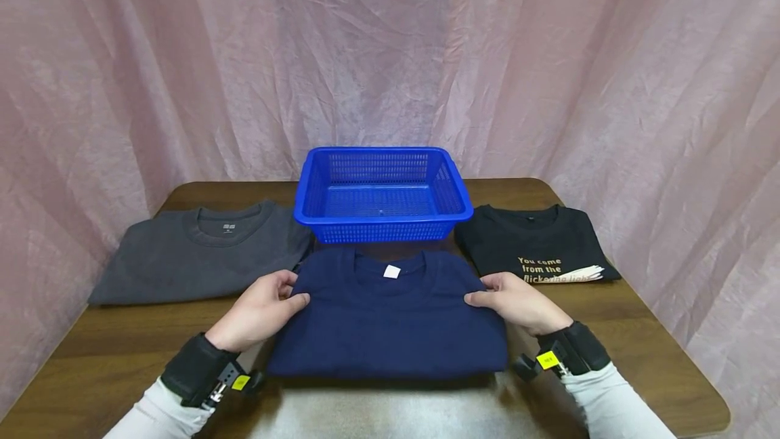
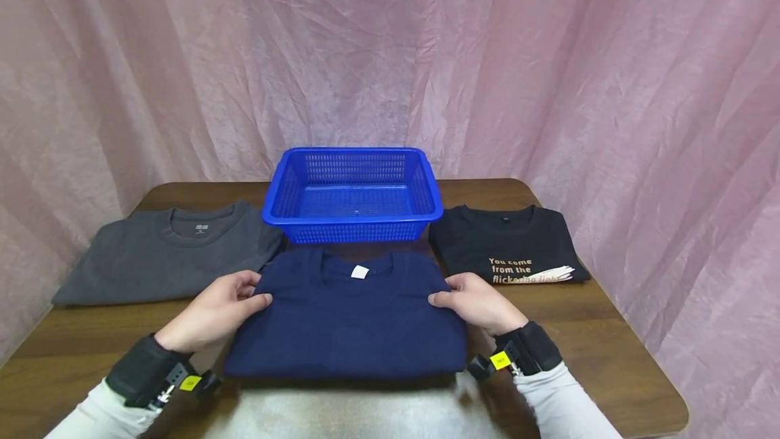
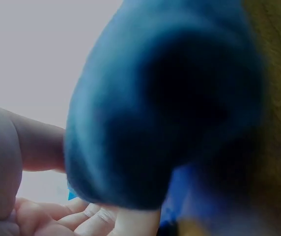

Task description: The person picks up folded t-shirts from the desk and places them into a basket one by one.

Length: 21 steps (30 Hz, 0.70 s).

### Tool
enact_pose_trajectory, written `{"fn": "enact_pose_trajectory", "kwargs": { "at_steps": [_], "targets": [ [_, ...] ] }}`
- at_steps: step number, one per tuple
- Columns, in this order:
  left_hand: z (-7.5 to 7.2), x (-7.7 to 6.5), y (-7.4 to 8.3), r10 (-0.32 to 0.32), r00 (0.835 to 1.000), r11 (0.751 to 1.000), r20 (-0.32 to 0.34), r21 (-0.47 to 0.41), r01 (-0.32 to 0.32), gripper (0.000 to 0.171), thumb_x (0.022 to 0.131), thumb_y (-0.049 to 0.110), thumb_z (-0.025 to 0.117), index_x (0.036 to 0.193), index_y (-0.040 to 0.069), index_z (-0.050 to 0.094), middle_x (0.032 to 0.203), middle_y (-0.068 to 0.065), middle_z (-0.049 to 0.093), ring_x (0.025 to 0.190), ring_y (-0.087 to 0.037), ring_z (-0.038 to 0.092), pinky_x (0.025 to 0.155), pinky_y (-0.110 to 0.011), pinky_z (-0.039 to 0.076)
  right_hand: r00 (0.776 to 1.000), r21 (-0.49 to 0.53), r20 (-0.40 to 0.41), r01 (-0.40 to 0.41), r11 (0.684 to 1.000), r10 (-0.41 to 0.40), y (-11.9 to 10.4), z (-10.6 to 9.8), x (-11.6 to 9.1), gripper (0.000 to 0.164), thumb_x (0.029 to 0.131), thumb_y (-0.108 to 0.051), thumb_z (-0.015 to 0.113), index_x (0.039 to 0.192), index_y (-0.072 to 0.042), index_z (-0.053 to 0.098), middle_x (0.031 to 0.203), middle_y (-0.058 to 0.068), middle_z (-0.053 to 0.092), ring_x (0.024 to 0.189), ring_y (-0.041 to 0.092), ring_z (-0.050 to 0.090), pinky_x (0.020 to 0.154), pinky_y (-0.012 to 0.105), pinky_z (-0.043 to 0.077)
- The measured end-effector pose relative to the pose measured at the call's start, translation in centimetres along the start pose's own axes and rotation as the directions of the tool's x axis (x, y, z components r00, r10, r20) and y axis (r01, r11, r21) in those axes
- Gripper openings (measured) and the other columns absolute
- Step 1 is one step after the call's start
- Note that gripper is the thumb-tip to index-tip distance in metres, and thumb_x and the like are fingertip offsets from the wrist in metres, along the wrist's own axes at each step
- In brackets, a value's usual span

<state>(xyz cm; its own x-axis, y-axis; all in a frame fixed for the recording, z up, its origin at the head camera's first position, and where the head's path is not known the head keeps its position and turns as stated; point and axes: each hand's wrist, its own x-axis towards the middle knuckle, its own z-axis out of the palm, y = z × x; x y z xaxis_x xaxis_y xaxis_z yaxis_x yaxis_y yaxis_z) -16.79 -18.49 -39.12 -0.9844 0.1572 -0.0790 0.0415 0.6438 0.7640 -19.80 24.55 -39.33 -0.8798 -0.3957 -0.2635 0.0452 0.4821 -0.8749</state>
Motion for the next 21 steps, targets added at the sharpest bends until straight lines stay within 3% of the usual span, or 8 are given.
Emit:
{"fn": "enact_pose_trajectory", "kwargs": {
  "at_steps": [3, 11, 16, 21],
  "targets": [
    [-0.4, -0.2, 0.4, 0.019, 1.0, 1.0, -0.008, 0.003, -0.019, 0.048, 0.096, 0.022, 0.068, 0.131, -0.008, 0.055, 0.126, -0.023, 0.064, 0.112, -0.031, 0.063, 0.096, -0.047, 0.052, 1.0, 0.007, 0.0, 0.004, 1.0, -0.004, -0.6, -0.3, -0.4, 0.031, 0.098, -0.025, 0.066, 0.109, 0.004, 0.068, 0.09, 0.007, 0.075, 0.083, 0.018, 0.071, 0.076, 0.03, 0.058],
    [-1.7, -0.5, 1.6, 0.035, 0.999, 0.999, -0.012, -0.017, -0.035, 0.037, 0.097, 0.025, 0.067, 0.123, 0.0, 0.061, 0.098, -0.006, 0.071, 0.085, -0.016, 0.063, 0.079, -0.03, 0.05, 0.999, -0.026, -0.022, 0.028, 0.999, -0.028, -2.2, -1.3, -1.3, 0.034, 0.098, -0.028, 0.066, 0.114, 0.002, 0.068, 0.096, 0.009, 0.076, 0.088, 0.019, 0.072, 0.08, 0.028, 0.057],
    [-2.1, -0.8, 2.3, 0.049, 0.998, 0.999, -0.03, -0.02, -0.049, 0.036, 0.097, 0.026, 0.068, 0.123, 0.001, 0.062, 0.098, -0.004, 0.072, 0.085, -0.014, 0.064, 0.079, -0.03, 0.051, 0.998, -0.049, -0.048, 0.031, 0.998, -0.033, -2.7, -1.5, -1.6, 0.033, 0.097, -0.029, 0.067, 0.113, 0.001, 0.069, 0.094, 0.008, 0.076, 0.087, 0.018, 0.072, 0.08, 0.028, 0.057],
    [-2.5, -1.2, 2.9, 0.051, 0.998, 0.996, -0.022, -0.075, -0.053, 0.037, 0.098, 0.025, 0.067, 0.123, 0.0, 0.061, 0.096, -0.004, 0.075, 0.082, -0.014, 0.068, 0.074, -0.027, 0.054, 0.999, -0.01, -0.034, 0.023, 1.0, -0.023, -3.3, -1.7, -1.8, 0.037, 0.098, -0.028, 0.067, 0.119, 0.003, 0.066, 0.099, 0.01, 0.077, 0.09, 0.02, 0.074, 0.081, 0.03, 0.059]
  ]
}}
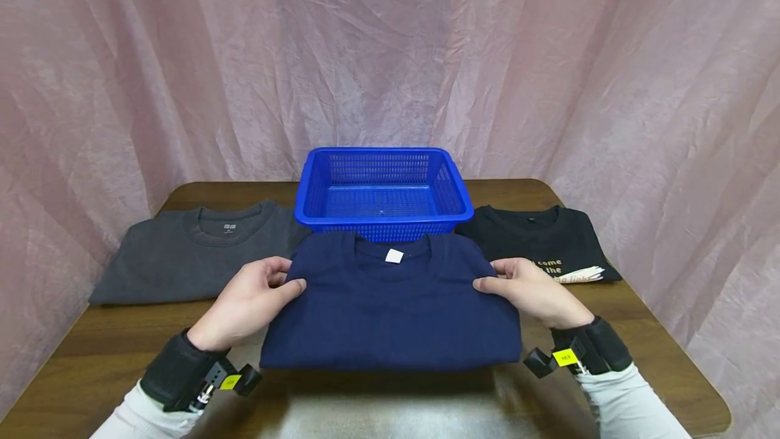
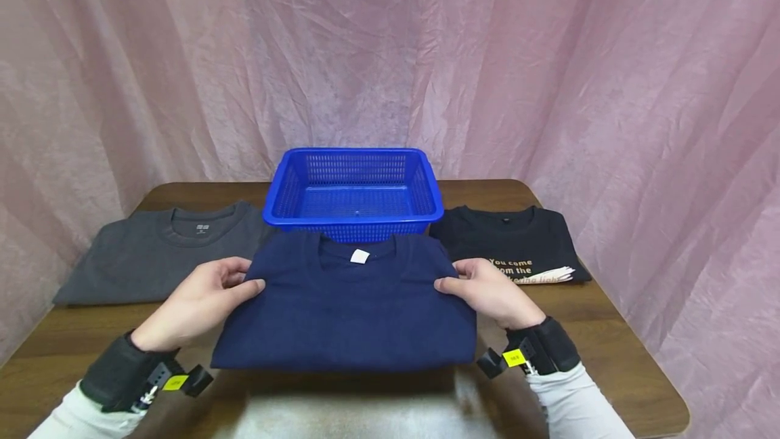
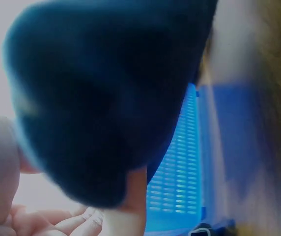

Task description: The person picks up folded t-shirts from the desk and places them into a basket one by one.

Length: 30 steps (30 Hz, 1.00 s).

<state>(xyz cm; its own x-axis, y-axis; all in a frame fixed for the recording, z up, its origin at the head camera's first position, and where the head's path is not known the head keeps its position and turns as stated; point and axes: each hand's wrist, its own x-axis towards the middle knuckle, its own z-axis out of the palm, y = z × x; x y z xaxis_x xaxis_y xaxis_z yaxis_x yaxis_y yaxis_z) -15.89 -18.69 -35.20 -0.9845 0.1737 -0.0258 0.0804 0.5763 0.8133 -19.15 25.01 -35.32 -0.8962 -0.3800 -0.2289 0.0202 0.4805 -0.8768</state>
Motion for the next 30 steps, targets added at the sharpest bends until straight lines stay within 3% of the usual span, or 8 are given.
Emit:
{"fn": "enact_pose_trajectory", "kwargs": {
  "at_steps": [9, 21, 30],
  "targets": [
    [-1.2, -0.5, 1.5, -0.005, 1.0, 1.0, -0.02, 0.014, 0.005, 0.041, 0.098, 0.032, 0.066, 0.126, 0.002, 0.061, 0.103, -0.004, 0.075, 0.084, -0.012, 0.07, 0.076, -0.026, 0.054, 1.0, 0.019, -0.012, 0.011, 1.0, -0.01, -1.5, -0.3, -0.2, 0.038, 0.099, -0.025, 0.066, 0.119, 0.007, 0.063, 0.097, 0.011, 0.077, 0.087, 0.022, 0.076, 0.079, 0.032, 0.061],
    [-1.9, 0.2, 2.4, 0.025, 0.999, 0.999, -0.045, 0.035, -0.024, 0.044, 0.099, 0.033, 0.064, 0.129, 0.001, 0.06, 0.106, -0.007, 0.075, 0.085, -0.012, 0.07, 0.077, -0.027, 0.055, 0.997, 0.023, -0.067, 0.029, 0.999, -0.027, -2.5, -1.0, 0.3, 0.034, 0.099, -0.024, 0.066, 0.113, 0.006, 0.064, 0.09, 0.008, 0.076, 0.081, 0.019, 0.074, 0.075, 0.031, 0.061],
    [-2.7, 0.9, 2.7, 0.032, 0.999, 0.998, -0.023, -0.05, -0.033, 0.044, 0.101, 0.032, 0.063, 0.13, -0.001, 0.058, 0.108, -0.011, 0.075, 0.084, -0.014, 0.072, 0.075, -0.027, 0.058, 0.995, 0.0, -0.097, 0.037, 0.999, -0.037, -3.6, -1.8, 0.8, 0.033, 0.099, -0.026, 0.066, 0.109, 0.005, 0.064, 0.083, 0.005, 0.073, 0.074, 0.017, 0.072, 0.069, 0.03, 0.06]
  ]
}}
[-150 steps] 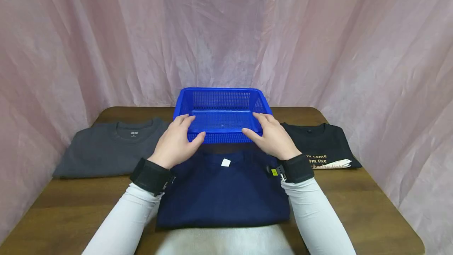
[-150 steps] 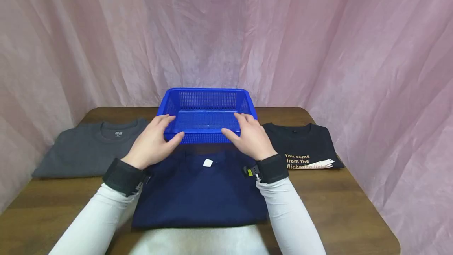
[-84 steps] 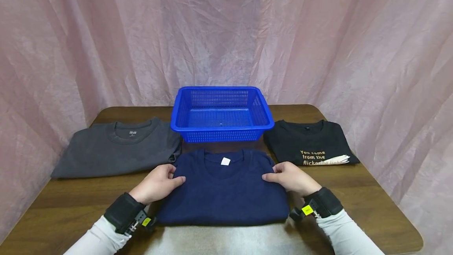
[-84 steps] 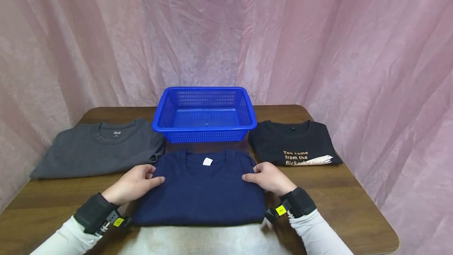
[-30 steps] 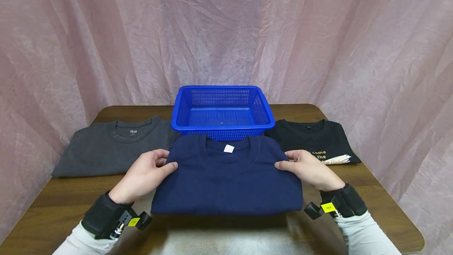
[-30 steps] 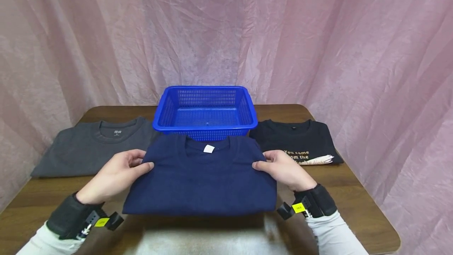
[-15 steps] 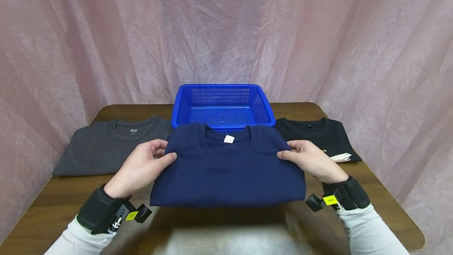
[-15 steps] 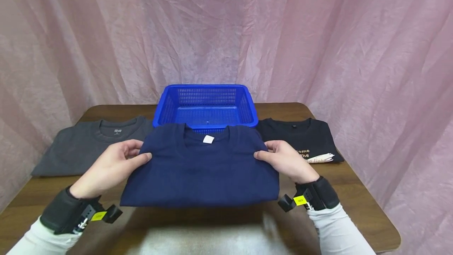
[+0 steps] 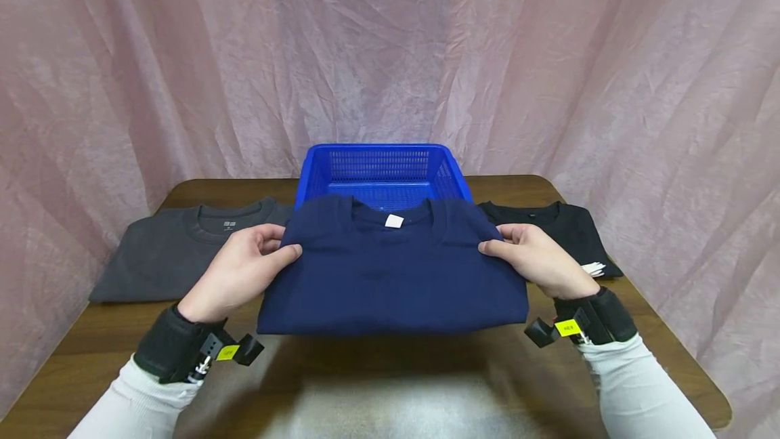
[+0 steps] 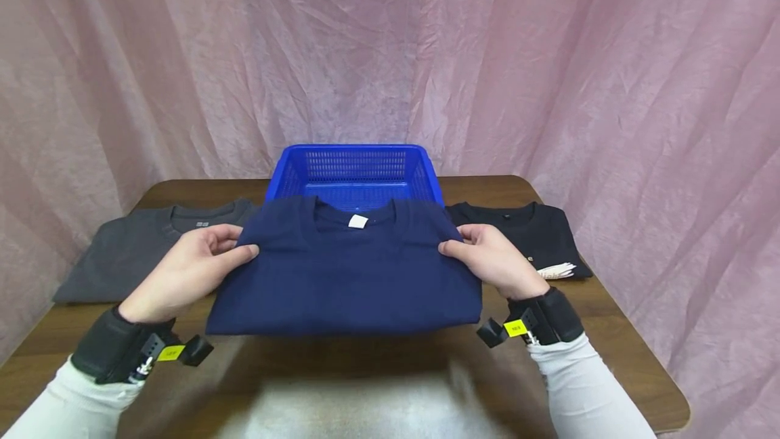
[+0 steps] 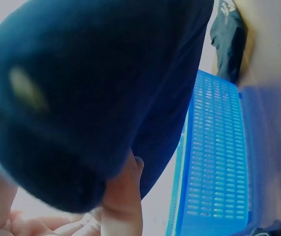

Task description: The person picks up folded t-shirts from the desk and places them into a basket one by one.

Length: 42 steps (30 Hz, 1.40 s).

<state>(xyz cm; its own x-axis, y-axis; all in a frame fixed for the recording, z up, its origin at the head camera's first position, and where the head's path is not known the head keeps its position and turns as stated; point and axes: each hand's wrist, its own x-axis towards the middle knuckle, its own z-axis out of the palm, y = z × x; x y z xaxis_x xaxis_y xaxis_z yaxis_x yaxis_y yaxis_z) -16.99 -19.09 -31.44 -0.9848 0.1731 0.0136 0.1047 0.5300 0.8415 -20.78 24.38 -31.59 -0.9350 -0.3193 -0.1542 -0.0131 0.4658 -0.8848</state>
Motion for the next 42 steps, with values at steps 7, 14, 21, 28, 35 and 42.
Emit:
{"fn": "enact_pose_trajectory", "kwargs": {
  "at_steps": [7, 14, 21, 28, 35, 42],
  "targets": [
    [-0.3, 0.8, -0.4, -0.005, 1.0, 0.999, -0.007, -0.053, 0.004, 0.041, 0.1, 0.031, 0.064, 0.126, -0.001, 0.06, 0.101, -0.01, 0.076, 0.08, -0.014, 0.071, 0.072, -0.028, 0.058, 1.0, 0.009, -0.014, -0.026, 1.0, 0.026, -0.4, -0.4, 0.6, 0.034, 0.099, -0.029, 0.065, 0.112, 0.003, 0.064, 0.084, 0.004, 0.073, 0.075, 0.017, 0.071, 0.069, 0.031, 0.06],
    [-0.3, 1.6, -0.2, -0.037, 0.999, 0.995, -0.013, -0.093, 0.036, 0.041, 0.1, 0.029, 0.064, 0.125, -0.003, 0.06, 0.1, -0.011, 0.076, 0.079, -0.015, 0.072, 0.071, -0.029, 0.059, 0.999, 0.033, -0.023, -0.046, 0.998, 0.047, -0.5, -0.8, 1.4, 0.037, 0.099, -0.029, 0.065, 0.115, 0.004, 0.062, 0.085, 0.003, 0.072, 0.073, 0.016, 0.071, 0.068, 0.031, 0.06],
    [-0.6, 2.4, -0.1, -0.042, 0.999, 0.993, -0.028, -0.116, 0.039, 0.04, 0.101, 0.026, 0.063, 0.125, -0.005, 0.059, 0.103, -0.015, 0.075, 0.08, -0.016, 0.073, 0.072, -0.029, 0.06, 0.999, 0.009, -0.032, -0.041, 0.999, 0.041, -0.7, -1.1, 2.2, 0.037, 0.1, -0.029, 0.064, 0.117, 0.004, 0.062, 0.087, 0.003, 0.072, 0.075, 0.016, 0.07, 0.069, 0.03, 0.059],
    [-0.8, 3.0, -0.1, -0.042, 0.997, 0.996, -0.065, -0.08, 0.037, 0.039, 0.1, 0.028, 0.064, 0.123, -0.003, 0.061, 0.1, -0.011, 0.075, 0.078, -0.011, 0.071, 0.072, -0.026, 0.058, 0.998, -0.01, -0.04, -0.047, 0.999, 0.047, -1.1, -1.2, 3.0, 0.036, 0.1, -0.03, 0.063, 0.117, 0.002, 0.063, 0.088, 0.003, 0.072, 0.075, 0.016, 0.07, 0.068, 0.03, 0.059],
    [-1.1, 3.8, 0.1, -0.029, 0.995, 0.998, -0.092, -0.063, 0.023, 0.039, 0.099, 0.027, 0.065, 0.122, -0.004, 0.062, 0.096, -0.008, 0.077, 0.075, -0.009, 0.069, 0.07, -0.025, 0.056, 0.997, 0.016, -0.056, -0.051, 0.999, 0.052, -1.4, -1.2, 3.9, 0.034, 0.1, -0.029, 0.062, 0.114, 0.002, 0.063, 0.084, 0.001, 0.071, 0.072, 0.015, 0.069, 0.066, 0.03, 0.059],
    [-1.3, 4.8, 0.1, -0.021, 0.993, 0.999, -0.113, -0.034, 0.017, 0.04, 0.1, 0.028, 0.063, 0.125, -0.003, 0.063, 0.108, -0.016, 0.075, 0.078, -0.011, 0.069, 0.07, -0.024, 0.057, 0.997, 0.062, -0.049, -0.053, 0.997, 0.057, -1.8, -1.3, 5.0, 0.04, 0.101, -0.027, 0.061, 0.123, 0.006, 0.06, 0.094, 0.003, 0.072, 0.079, 0.016, 0.071, 0.072, 0.032, 0.061]
  ]
}}
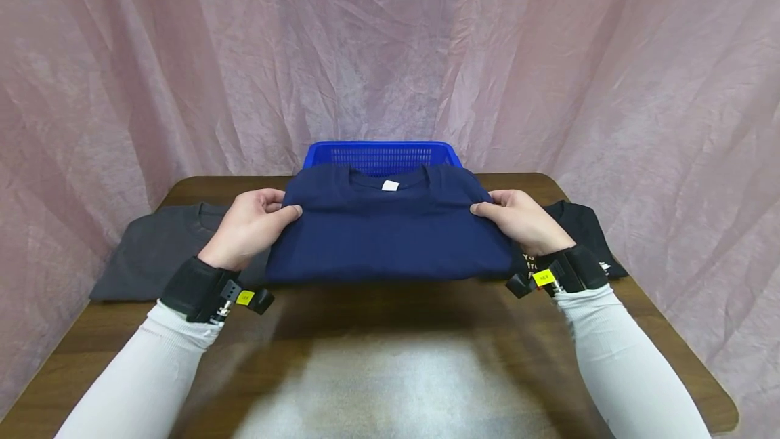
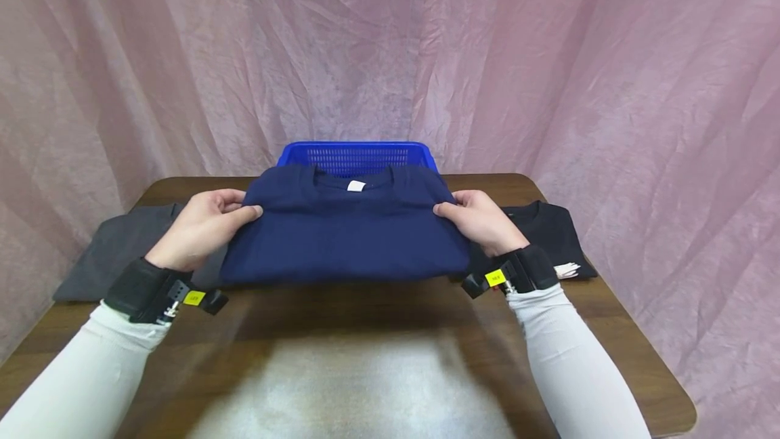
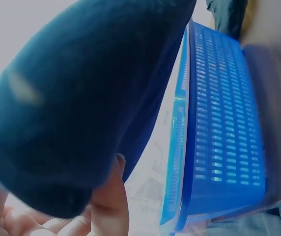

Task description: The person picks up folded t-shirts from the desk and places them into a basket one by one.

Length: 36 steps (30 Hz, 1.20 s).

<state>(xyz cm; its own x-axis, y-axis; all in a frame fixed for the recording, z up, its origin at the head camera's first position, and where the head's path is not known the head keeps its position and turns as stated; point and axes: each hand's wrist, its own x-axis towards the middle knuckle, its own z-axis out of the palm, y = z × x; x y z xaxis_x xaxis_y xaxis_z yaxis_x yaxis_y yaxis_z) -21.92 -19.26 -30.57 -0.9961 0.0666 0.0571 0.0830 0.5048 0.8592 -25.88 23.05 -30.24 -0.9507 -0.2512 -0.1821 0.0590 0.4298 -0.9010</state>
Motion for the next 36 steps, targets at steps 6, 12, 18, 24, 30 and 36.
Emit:
{"fn": "enact_pose_trajectory", "kwargs": {
  "at_steps": [6, 12, 18, 24, 30, 36],
  "targets": [
    [-0.2, 0.8, -0.1, -0.009, 1.0, 1.0, 0.002, 0.005, 0.009, 0.04, 0.1, 0.029, 0.062, 0.126, -0.002, 0.063, 0.112, -0.019, 0.074, 0.079, -0.013, 0.07, 0.071, -0.025, 0.058, 1.0, 0.005, -0.019, 0.0, 1.0, 0.0, -0.2, 0.1, 0.9, 0.041, 0.1, -0.027, 0.063, 0.125, 0.006, 0.061, 0.094, 0.002, 0.071, 0.08, 0.015, 0.07, 0.072, 0.03, 0.06],
    [-0.3, 1.7, 0.0, -0.02, 1.0, 1.0, 0.002, -0.003, 0.02, 0.041, 0.101, 0.028, 0.061, 0.128, -0.002, 0.062, 0.115, -0.022, 0.073, 0.08, -0.012, 0.071, 0.071, -0.024, 0.058, 0.999, -0.027, -0.034, 0.013, 1.0, -0.014, -0.2, 0.0, 1.9, 0.04, 0.101, -0.028, 0.061, 0.122, 0.006, 0.062, 0.091, 0.002, 0.071, 0.077, 0.015, 0.07, 0.071, 0.029, 0.06],
    [-0.3, 3.0, 0.2, -0.065, 0.998, 0.998, -0.011, 0.02, 0.066, 0.043, 0.101, 0.029, 0.06, 0.133, 0.0, 0.06, 0.122, -0.021, 0.071, 0.091, -0.019, 0.072, 0.074, -0.025, 0.058, 0.998, -0.05, -0.06, 0.009, 0.999, -0.012, -0.4, 0.1, 3.2, 0.04, 0.101, -0.027, 0.061, 0.124, 0.005, 0.063, 0.092, 0.002, 0.07, 0.076, 0.014, 0.069, 0.07, 0.029, 0.06],
    [-0.1, 4.3, 0.0, -0.104, 0.994, 0.995, -0.019, 0.002, 0.104, 0.044, 0.102, 0.029, 0.057, 0.136, 0.001, 0.058, 0.126, -0.019, 0.068, 0.107, -0.029, 0.068, 0.086, -0.034, 0.057, 0.995, -0.071, -0.096, 0.031, 0.997, -0.037, -0.6, 0.2, 4.4, 0.038, 0.1, -0.027, 0.062, 0.121, 0.005, 0.065, 0.088, -0.001, 0.068, 0.074, 0.012, 0.067, 0.068, 0.027, 0.058],
    [0.3, 5.7, -0.5, -0.118, 0.992, 0.993, -0.045, -0.005, 0.118, 0.041, 0.101, 0.027, 0.057, 0.132, 0.0, 0.06, 0.127, -0.02, 0.068, 0.11, -0.03, 0.066, 0.094, -0.041, 0.055, 0.992, -0.078, -0.116, 0.038, 0.996, -0.047, -0.4, 0.3, 5.6, 0.039, 0.1, -0.028, 0.062, 0.12, 0.006, 0.066, 0.086, -0.002, 0.067, 0.072, 0.011, 0.065, 0.066, 0.025, 0.056],
    [0.4, 7.0, -0.9, -0.115, 0.991, 0.993, -0.063, 0.008, 0.116, 0.05, 0.101, 0.025, 0.057, 0.142, -0.004, 0.053, 0.141, -0.022, 0.06, 0.126, -0.034, 0.059, 0.108, -0.049, 0.048, 0.99, -0.072, -0.142, 0.002, 0.997, -0.012, -0.5, 0.5, 7.0, 0.042, 0.101, -0.029, 0.059, 0.129, 0.003, 0.064, 0.112, 0.01, 0.066, 0.082, 0.013, 0.065, 0.07, 0.024, 0.057]
  ]
}}
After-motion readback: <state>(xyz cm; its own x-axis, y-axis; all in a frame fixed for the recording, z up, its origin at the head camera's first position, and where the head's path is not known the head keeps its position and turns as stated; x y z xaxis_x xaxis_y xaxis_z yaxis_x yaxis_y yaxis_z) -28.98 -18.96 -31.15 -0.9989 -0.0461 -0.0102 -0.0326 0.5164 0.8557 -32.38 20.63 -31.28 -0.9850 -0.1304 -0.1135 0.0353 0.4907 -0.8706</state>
